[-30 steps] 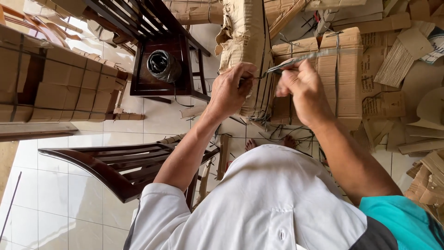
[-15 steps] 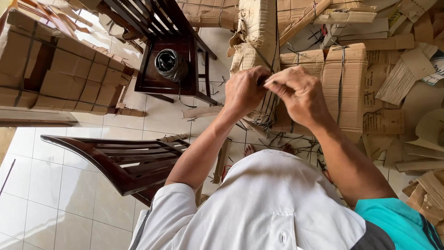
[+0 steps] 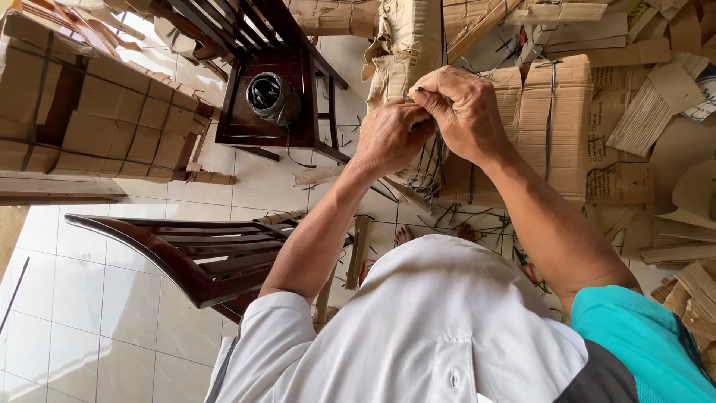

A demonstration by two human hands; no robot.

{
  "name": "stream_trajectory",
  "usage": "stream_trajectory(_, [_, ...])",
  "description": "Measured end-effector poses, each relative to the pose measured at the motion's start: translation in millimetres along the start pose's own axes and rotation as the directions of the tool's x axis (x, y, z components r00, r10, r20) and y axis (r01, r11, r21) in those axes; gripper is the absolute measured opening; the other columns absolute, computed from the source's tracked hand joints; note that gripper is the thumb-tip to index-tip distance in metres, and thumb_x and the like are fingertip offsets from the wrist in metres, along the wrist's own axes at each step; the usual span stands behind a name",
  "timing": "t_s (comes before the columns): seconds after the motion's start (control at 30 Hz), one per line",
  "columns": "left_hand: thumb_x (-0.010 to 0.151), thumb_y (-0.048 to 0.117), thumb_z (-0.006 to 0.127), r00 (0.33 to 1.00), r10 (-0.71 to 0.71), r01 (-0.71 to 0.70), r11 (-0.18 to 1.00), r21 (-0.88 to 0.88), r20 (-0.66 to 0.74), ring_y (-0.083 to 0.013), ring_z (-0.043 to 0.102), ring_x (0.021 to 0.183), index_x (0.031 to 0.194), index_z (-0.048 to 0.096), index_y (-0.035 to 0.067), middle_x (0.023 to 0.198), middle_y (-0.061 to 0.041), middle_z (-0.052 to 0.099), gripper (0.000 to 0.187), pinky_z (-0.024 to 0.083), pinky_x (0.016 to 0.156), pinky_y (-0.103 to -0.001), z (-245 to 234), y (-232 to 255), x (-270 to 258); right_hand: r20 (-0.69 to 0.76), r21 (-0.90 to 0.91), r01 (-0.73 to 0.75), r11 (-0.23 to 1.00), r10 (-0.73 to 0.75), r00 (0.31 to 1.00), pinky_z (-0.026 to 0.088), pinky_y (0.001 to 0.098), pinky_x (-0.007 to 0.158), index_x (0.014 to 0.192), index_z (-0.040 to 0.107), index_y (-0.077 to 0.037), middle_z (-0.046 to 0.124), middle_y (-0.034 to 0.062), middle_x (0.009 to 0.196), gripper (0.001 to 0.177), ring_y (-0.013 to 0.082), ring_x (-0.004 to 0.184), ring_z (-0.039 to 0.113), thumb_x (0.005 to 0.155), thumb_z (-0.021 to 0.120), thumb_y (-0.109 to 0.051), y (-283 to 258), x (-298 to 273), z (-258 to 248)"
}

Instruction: Securing cardboard protection on wooden chairs using plastic straps

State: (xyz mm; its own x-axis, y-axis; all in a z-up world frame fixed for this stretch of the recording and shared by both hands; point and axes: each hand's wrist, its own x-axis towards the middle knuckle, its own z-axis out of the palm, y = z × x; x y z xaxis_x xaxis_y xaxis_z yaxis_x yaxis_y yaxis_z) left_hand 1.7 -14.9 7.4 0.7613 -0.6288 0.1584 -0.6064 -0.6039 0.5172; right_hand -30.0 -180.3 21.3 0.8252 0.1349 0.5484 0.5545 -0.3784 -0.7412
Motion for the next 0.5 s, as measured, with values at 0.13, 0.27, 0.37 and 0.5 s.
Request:
stream_trajectory(0.13, [0.095, 0.021, 0.052, 1.0, -0.01, 0.01, 1.0, -0.019, -0.028, -0.0248, 0.064, 0.071, 0.081, 0.065, 0.018, 0.078, 0.0, 0.072, 0.02, 0.042, 0.047, -0.04, -2, 4, -3, 0.017, -0.007, -0.062, 0.998, 0.063, 0.998, 0.055, 0.0311, 0.068, 0.11, 0.069, 0.002, 0.073, 0.0127, 0.096, 0.018, 0.0219, 0.084, 0.067, 0.112, 0.062, -0.013, -2, -8, -4])
stream_trajectory(0.27, [0.097, 0.021, 0.056, 0.992, -0.101, 0.092, 0.989, -0.114, -0.078, -0.0299, 0.068, 0.077, 0.088, 0.065, 0.017, 0.079, -0.003, 0.072, 0.013, 0.049, 0.058, -0.042, -10, 11, -8, 0.068, 0.066, -0.174, 0.983, 0.169, 0.983, 0.053, 0.0414, 0.07, 0.132, 0.059, 0.002, 0.07, 0.0171, 0.1, 0.026, 0.0295, 0.084, 0.066, 0.113, 0.055, -0.015, 5, -32, 0])
stream_trajectory(0.37, [0.1, 0.029, 0.057, 0.979, -0.166, 0.144, 0.972, -0.184, -0.115, -0.0379, 0.07, 0.082, 0.083, 0.063, 0.016, 0.076, -0.009, 0.069, 0.023, 0.056, 0.067, -0.047, -4, 5, -10, -0.033, 0.09, -0.2, 0.976, 0.204, 0.978, 0.055, 0.0463, 0.074, 0.123, 0.065, 0.001, 0.071, 0.0197, 0.092, 0.015, 0.0343, 0.086, 0.07, 0.111, 0.06, -0.008, 10, -48, 8])
stream_trajectory(0.5, [0.102, 0.037, 0.056, 0.973, -0.18, 0.145, 0.964, -0.225, -0.142, -0.0405, 0.069, 0.075, 0.078, 0.059, 0.016, 0.071, -0.009, 0.066, 0.032, 0.054, 0.063, -0.047, 4, -5, -11, -0.13, -0.021, -0.291, 0.957, 0.286, 0.949, 0.053, 0.0386, 0.068, 0.113, 0.069, -0.004, 0.071, 0.0115, 0.079, 0.007, 0.0265, 0.074, 0.07, 0.109, 0.066, -0.008, 8, -59, 20])
